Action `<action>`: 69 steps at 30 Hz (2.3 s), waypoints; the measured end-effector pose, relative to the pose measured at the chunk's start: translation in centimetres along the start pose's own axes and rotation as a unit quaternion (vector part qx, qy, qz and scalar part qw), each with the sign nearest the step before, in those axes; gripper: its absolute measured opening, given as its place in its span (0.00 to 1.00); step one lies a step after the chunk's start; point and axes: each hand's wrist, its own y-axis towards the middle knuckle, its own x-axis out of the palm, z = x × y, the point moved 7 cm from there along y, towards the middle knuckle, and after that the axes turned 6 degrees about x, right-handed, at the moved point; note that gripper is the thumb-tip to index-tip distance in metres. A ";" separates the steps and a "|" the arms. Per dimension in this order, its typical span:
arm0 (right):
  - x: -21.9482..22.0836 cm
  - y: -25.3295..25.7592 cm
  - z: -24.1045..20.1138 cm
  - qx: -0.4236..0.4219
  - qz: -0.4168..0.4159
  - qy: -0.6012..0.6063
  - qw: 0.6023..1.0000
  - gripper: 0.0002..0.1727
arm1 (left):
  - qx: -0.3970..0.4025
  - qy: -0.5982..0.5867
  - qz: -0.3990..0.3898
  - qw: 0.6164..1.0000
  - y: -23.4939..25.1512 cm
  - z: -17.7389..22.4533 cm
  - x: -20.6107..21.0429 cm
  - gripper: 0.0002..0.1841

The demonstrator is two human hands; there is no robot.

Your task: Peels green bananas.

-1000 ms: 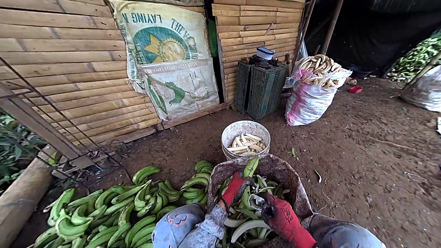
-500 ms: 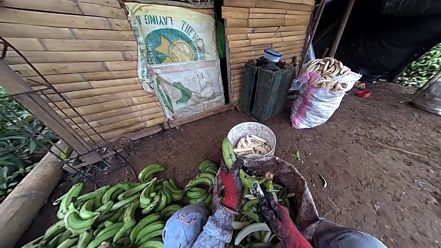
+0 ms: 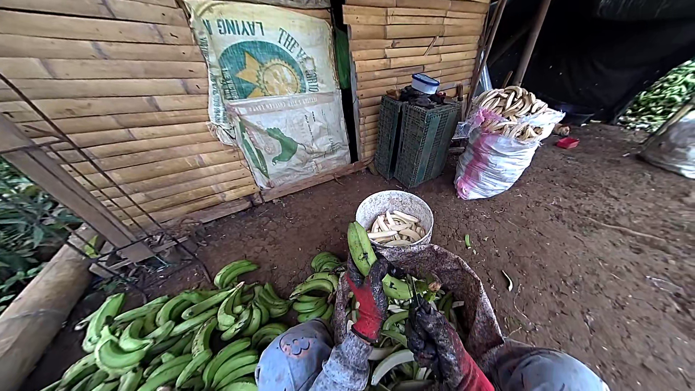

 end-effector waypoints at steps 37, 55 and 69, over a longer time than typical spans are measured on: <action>-2.4 -0.3 -3.8 0.143 0.153 -0.294 0.932 0.19 | -0.266 0.027 -0.153 0.951 0.4 -2.4 -0.3 0.23; -6.8 6.6 -10.8 -0.004 0.347 -0.677 0.649 0.25 | -0.231 0.168 -0.233 0.930 -2.6 -3.7 -0.2 0.20; -0.3 3.7 -5.2 -0.064 0.072 -0.763 0.639 0.21 | -0.163 0.082 -0.228 0.957 0.5 -4.6 -2.9 0.18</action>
